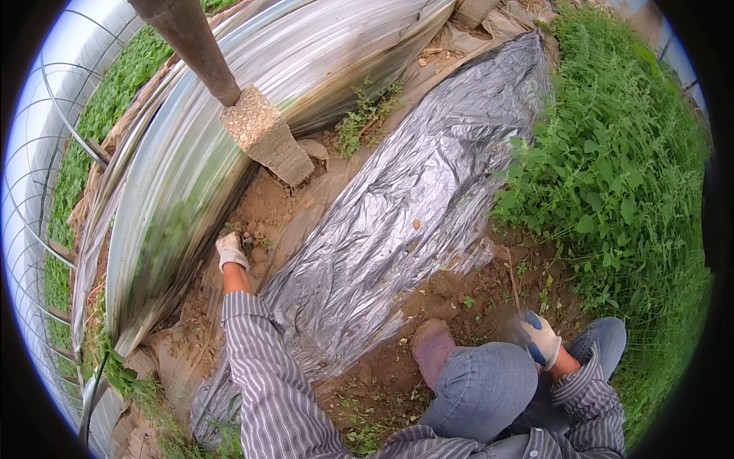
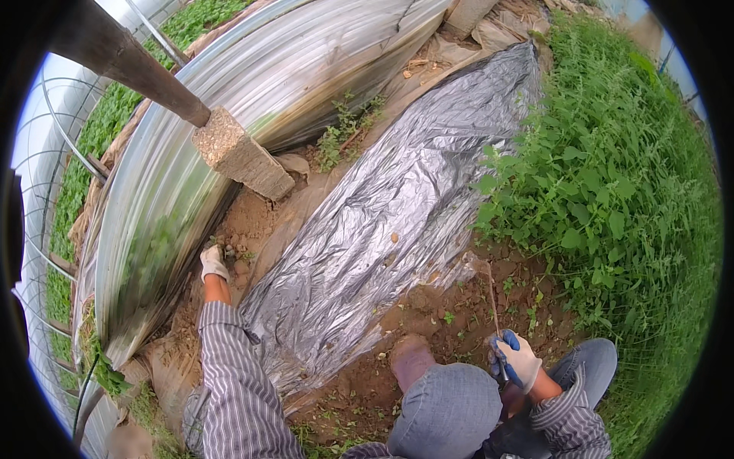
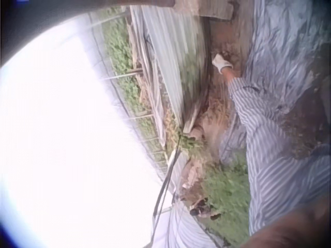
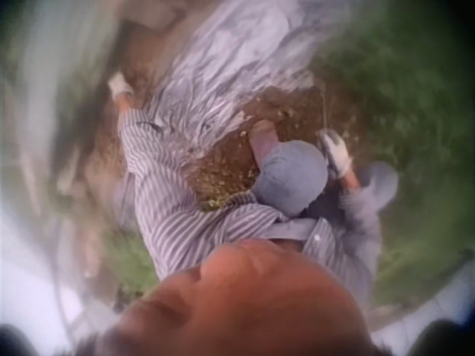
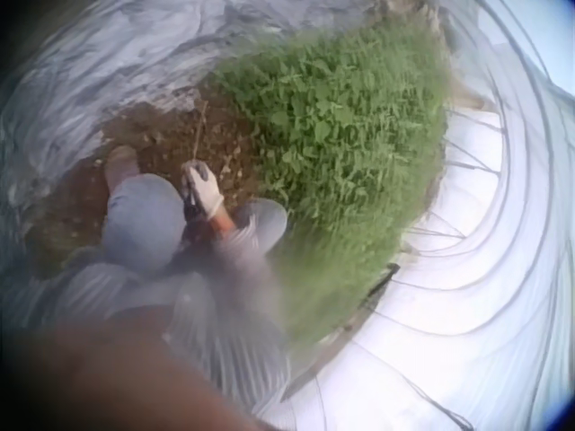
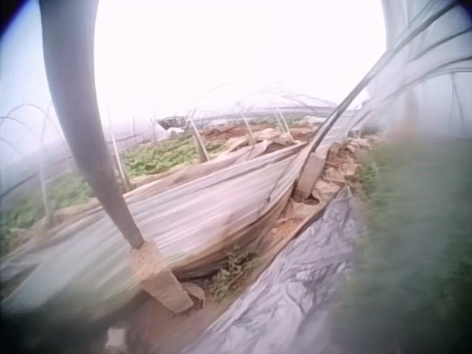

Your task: The person squats in a greenhouse and pulls weeds by hand from the soil around a row of plants. They repeatedly reach into the vegetation, uproot small plants, and toss them aside.

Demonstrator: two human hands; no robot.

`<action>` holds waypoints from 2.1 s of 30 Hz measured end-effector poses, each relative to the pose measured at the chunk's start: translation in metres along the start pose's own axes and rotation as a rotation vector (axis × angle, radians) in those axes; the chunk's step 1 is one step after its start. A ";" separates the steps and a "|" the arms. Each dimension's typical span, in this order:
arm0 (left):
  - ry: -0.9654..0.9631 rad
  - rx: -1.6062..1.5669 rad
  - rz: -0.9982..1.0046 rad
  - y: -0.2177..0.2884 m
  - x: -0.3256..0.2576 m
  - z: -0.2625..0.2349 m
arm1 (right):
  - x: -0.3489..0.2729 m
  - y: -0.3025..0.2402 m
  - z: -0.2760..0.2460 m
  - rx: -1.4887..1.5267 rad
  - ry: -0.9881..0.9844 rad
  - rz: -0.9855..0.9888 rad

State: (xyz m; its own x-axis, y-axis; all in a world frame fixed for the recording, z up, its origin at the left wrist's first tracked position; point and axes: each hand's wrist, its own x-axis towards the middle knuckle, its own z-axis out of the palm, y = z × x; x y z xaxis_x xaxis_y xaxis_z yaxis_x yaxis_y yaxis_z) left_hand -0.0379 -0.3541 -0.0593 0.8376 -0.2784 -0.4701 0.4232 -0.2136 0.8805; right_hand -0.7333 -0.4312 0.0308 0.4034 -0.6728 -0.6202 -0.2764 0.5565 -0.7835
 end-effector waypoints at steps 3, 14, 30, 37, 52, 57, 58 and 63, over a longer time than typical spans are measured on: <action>-0.253 0.136 0.039 0.010 -0.051 0.019 | -0.004 -0.013 0.003 0.009 -0.070 -0.056; -0.536 1.019 0.934 -0.017 -0.128 0.244 | 0.031 -0.074 -0.021 -0.086 -0.273 0.104; -0.291 1.796 0.995 -0.004 -0.081 0.428 | 0.062 -0.079 -0.104 -0.022 -0.301 0.230; -0.364 2.038 0.857 0.012 -0.051 0.471 | 0.064 -0.103 -0.119 -0.209 -0.283 0.369; -0.379 1.804 0.576 0.017 0.007 0.476 | 0.010 -0.104 -0.138 -0.345 0.078 0.501; -0.384 1.776 0.636 0.007 -0.010 0.460 | 0.017 -0.096 -0.124 -0.239 0.085 0.493; -0.381 1.710 0.661 0.008 -0.013 0.451 | 0.020 -0.097 -0.121 -0.209 0.057 0.480; -0.399 1.136 0.766 0.023 -0.018 0.367 | 0.029 -0.094 -0.115 -0.289 -0.072 0.343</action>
State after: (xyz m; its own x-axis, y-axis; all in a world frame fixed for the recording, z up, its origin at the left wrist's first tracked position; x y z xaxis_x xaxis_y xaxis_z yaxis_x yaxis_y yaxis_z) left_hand -0.1700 -0.6978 -0.0529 0.4967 -0.8657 -0.0625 -0.7433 -0.4614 0.4844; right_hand -0.7964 -0.5591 0.0818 0.3026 -0.4319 -0.8497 -0.6327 0.5757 -0.5179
